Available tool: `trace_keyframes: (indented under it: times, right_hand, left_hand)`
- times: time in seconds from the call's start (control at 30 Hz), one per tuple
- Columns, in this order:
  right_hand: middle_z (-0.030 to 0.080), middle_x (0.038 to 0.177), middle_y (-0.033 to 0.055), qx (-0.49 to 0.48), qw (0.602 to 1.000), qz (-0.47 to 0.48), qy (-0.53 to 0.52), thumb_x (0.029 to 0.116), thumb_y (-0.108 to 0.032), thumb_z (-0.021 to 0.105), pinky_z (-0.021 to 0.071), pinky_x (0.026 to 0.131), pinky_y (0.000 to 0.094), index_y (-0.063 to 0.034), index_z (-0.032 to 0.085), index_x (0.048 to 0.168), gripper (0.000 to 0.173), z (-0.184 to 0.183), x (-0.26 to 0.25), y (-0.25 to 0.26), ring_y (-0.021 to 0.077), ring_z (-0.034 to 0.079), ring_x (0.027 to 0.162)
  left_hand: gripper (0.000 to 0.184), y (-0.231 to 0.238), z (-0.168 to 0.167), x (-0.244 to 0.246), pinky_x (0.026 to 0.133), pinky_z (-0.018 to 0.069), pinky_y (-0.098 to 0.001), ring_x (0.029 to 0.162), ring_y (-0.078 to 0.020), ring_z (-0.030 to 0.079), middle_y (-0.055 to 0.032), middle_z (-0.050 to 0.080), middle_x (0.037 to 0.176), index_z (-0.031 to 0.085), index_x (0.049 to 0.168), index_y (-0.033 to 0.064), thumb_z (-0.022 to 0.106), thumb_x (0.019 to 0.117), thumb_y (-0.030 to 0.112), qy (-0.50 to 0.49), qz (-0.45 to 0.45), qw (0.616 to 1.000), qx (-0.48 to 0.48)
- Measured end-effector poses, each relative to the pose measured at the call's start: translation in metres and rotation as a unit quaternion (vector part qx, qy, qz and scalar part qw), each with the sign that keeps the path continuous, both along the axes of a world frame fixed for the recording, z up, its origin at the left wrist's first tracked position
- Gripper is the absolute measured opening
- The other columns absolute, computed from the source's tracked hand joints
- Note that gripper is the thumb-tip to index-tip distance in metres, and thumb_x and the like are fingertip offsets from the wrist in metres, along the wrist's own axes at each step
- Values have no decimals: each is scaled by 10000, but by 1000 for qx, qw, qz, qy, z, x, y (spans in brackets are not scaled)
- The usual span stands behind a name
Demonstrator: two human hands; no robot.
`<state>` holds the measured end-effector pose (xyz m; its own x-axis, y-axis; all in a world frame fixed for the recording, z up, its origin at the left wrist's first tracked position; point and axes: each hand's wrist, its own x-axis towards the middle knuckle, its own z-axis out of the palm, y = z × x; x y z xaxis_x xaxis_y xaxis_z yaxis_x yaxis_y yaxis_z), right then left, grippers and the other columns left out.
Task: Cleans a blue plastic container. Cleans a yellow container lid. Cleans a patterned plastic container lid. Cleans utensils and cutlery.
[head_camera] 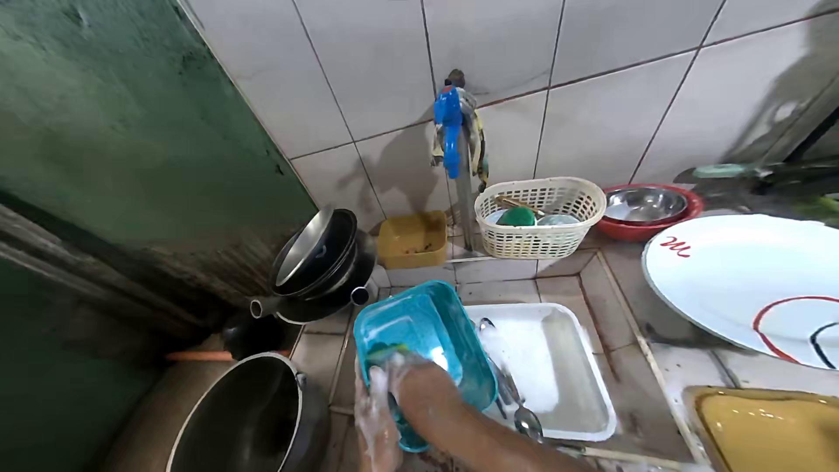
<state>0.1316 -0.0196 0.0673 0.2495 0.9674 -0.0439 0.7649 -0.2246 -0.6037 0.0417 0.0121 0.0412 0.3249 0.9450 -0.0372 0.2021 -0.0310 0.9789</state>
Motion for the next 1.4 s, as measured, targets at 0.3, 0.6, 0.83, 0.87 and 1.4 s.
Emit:
trace_keyframes:
  times: [0.3, 0.6, 0.83, 0.87, 1.4]
  right_hand:
    - [657, 1296, 203, -1, 989, -134, -66, 998, -48, 573, 544, 963, 555, -20, 653, 1306, 319, -19, 61, 11, 404, 627, 1207]
    - [661, 1248, 254, -9, 1000, -30, 1, 1039, -60, 461, 556, 949, 525, 53, 640, 1257, 304, -8, -1, -24, 409, 654, 1175]
    - [651, 1272, 234, -1, 993, -117, -32, 1017, -54, 538, 483, 1035, 569, -2, 657, 1274, 288, 12, 60, 7, 414, 603, 1227]
    - [657, 1255, 247, 7, 988, -151, -35, 1001, -60, 575, 492, 1020, 584, 4, 656, 1273, 291, 5, 66, 5, 429, 614, 1207]
    - [692, 1234, 224, 130, 962, -231, -61, 1023, -76, 511, 548, 979, 511, 30, 690, 1217, 285, -6, -5, -34, 376, 663, 1174]
  left_hand:
    - [608, -2, 1, -3, 1057, 485, -311, 1313, -142, 546, -163, 424, 1564, 274, 1606, 76, 392, 1046, 283, -36, 11, 999, 16]
    - [548, 2, 2, 5, 991, 523, -299, 1178, -131, 615, -180, 549, 1403, 302, 1571, 16, 352, 1084, 264, -42, 6, 999, -4]
    - [566, -13, 4, 13, 1059, 484, -355, 1307, -186, 549, -178, 455, 1532, 303, 1597, 74, 403, 1061, 228, -39, -17, 999, -12]
    - [580, -10, 3, 12, 1039, 502, -347, 1287, -175, 566, -169, 463, 1526, 302, 1598, 82, 408, 1049, 236, -49, -25, 998, 2]
    - [506, 11, -19, 6, 945, 531, -295, 1049, -82, 635, -186, 629, 1193, 437, 1409, -122, 337, 1106, 269, -54, -243, 967, 43]
